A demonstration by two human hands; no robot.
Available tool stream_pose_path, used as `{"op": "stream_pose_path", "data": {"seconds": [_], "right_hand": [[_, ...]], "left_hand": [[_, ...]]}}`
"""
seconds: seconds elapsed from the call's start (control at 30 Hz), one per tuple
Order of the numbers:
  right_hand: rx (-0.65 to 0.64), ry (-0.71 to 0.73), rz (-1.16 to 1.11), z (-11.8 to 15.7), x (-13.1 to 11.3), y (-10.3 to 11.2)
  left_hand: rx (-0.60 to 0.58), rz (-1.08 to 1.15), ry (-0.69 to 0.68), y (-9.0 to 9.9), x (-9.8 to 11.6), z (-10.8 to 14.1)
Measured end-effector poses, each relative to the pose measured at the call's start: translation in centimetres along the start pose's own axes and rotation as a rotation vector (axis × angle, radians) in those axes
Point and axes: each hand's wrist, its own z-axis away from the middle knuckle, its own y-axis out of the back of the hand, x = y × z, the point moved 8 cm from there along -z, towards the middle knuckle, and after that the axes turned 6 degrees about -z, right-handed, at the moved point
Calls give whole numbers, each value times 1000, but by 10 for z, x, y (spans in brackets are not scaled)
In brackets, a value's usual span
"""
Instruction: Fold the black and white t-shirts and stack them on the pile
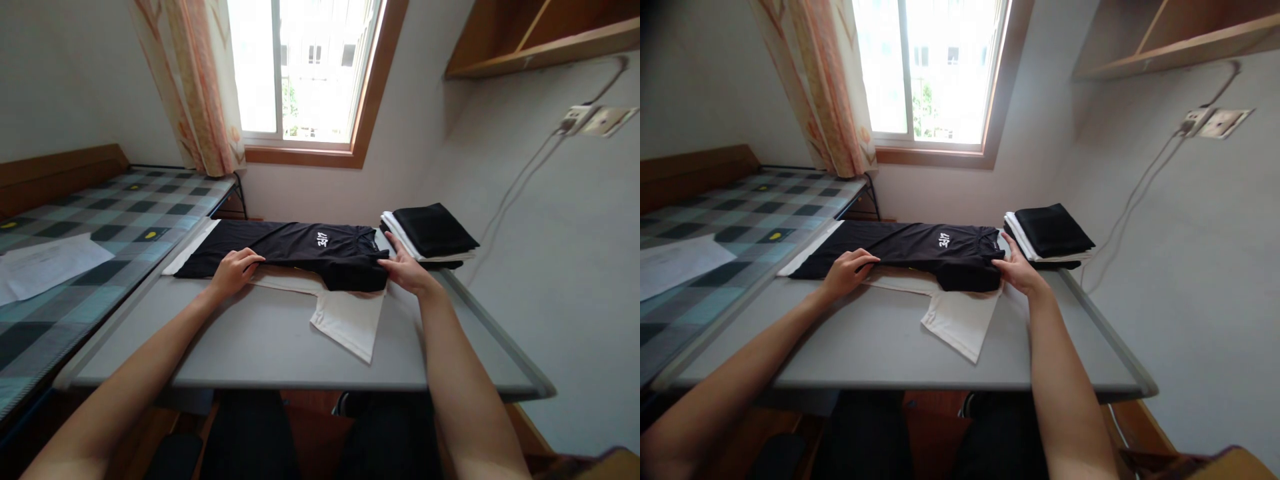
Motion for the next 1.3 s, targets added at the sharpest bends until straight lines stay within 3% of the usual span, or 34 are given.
{"op": "stream_pose_path", "data": {"seconds": [0.13, 0.3, 0.4, 0.57, 0.63, 0.7, 0.8, 0.93, 1.1, 1.3], "right_hand": [[47, -56, -24, 0, 5, 9], [-8, -129, 240, 20, 26, 5], [-28, -56, 430, 29, 35, 3], [129, 141, 832, 26, 32, 3], [153, 174, 890, 24, 31, -2], [109, 203, 784, 23, 29, -10], [81, 198, 378, 24, 27, -10], [208, 152, -55, 24, 30, 5], [277, 102, -124, 22, 40, 6], [242, 44, -177, 25, 39, 6]], "left_hand": [[14, 5, -7, 4, -1, 0], [-11, 36, -26, 4, 0, -2], [-28, 49, -31, 2, 1, -2], [-72, 85, 17, -1, -6, -1], [-106, 104, 37, -3, -10, 0], [-145, 125, 47, -6, -14, 2], [-174, 157, 58, -8, -19, 3], [-173, 189, 61, -5, -19, 3], [-236, 200, 44, -4, -14, 3], [-276, 166, 65, -5, -24, 5]]}}
